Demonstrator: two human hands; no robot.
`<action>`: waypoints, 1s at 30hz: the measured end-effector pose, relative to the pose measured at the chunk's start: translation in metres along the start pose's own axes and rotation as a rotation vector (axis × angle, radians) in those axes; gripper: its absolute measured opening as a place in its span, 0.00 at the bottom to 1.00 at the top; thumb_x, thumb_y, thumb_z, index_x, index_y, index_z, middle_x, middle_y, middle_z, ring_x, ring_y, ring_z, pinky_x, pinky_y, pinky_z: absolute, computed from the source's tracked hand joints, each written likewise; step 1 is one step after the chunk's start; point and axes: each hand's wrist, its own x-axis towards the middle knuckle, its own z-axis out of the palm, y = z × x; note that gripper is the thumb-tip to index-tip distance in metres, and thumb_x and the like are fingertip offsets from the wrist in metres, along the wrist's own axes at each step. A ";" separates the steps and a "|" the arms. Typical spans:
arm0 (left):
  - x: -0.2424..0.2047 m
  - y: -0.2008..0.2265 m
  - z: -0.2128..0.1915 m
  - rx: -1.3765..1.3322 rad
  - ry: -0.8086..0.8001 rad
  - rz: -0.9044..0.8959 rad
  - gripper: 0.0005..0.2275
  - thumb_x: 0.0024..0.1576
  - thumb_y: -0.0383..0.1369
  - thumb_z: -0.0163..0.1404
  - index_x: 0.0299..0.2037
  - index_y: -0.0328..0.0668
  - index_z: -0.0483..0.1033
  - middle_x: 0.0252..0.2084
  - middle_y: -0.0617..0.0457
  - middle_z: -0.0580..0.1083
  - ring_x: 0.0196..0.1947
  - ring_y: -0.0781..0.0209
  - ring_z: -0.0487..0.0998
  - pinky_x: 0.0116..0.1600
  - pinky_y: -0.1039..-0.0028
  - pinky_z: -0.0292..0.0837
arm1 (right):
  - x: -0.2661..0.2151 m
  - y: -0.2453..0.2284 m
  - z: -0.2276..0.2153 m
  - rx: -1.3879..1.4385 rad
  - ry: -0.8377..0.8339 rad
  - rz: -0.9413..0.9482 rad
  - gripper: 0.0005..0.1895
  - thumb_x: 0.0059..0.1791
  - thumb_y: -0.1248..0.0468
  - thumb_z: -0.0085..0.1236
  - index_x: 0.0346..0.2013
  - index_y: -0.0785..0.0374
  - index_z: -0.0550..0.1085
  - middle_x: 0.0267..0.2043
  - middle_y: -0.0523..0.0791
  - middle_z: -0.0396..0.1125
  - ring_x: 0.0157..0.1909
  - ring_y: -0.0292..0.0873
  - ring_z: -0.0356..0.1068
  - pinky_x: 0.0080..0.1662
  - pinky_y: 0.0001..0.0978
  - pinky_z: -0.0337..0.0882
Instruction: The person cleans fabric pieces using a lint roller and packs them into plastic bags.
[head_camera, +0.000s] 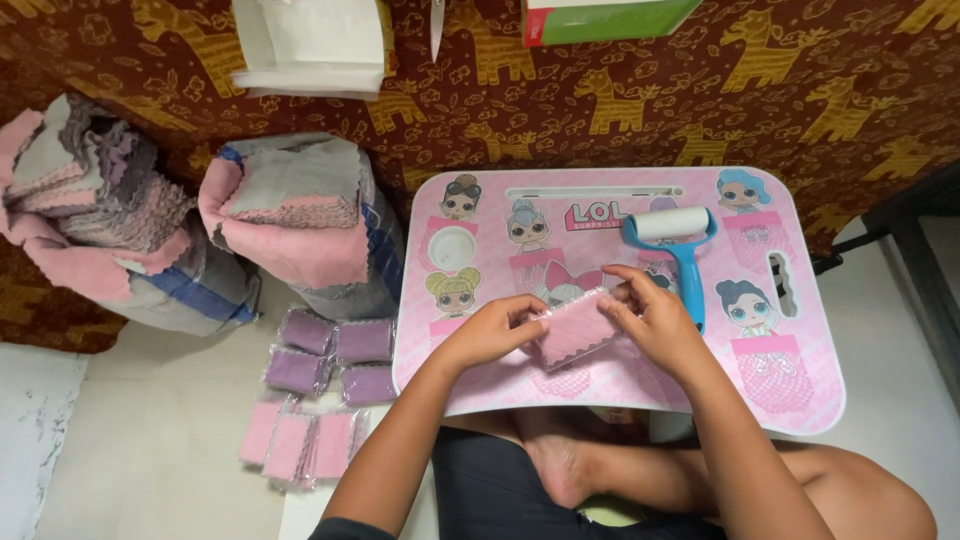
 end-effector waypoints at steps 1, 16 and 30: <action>0.000 -0.001 0.000 -0.003 0.004 -0.003 0.10 0.56 0.33 0.54 0.47 0.45 0.81 0.29 0.48 0.79 0.31 0.59 0.79 0.41 0.69 0.77 | -0.002 -0.008 -0.001 0.000 -0.006 0.000 0.24 0.49 0.64 0.64 0.60 0.49 0.74 0.33 0.47 0.77 0.28 0.46 0.75 0.39 0.41 0.75; -0.013 0.003 -0.022 0.123 -0.119 0.030 0.13 0.58 0.37 0.56 0.50 0.45 0.80 0.43 0.47 0.81 0.39 0.55 0.82 0.43 0.67 0.78 | -0.004 -0.018 0.025 -0.153 -0.080 -0.084 0.26 0.46 0.58 0.68 0.60 0.45 0.76 0.38 0.48 0.79 0.36 0.51 0.78 0.41 0.42 0.76; -0.157 -0.025 -0.141 0.121 0.477 0.129 0.09 0.58 0.34 0.53 0.45 0.41 0.79 0.36 0.58 0.80 0.28 0.70 0.77 0.36 0.78 0.73 | -0.025 0.022 0.063 -0.569 0.017 -0.509 0.23 0.54 0.72 0.66 0.64 0.77 0.77 0.58 0.59 0.72 0.56 0.59 0.70 0.60 0.47 0.70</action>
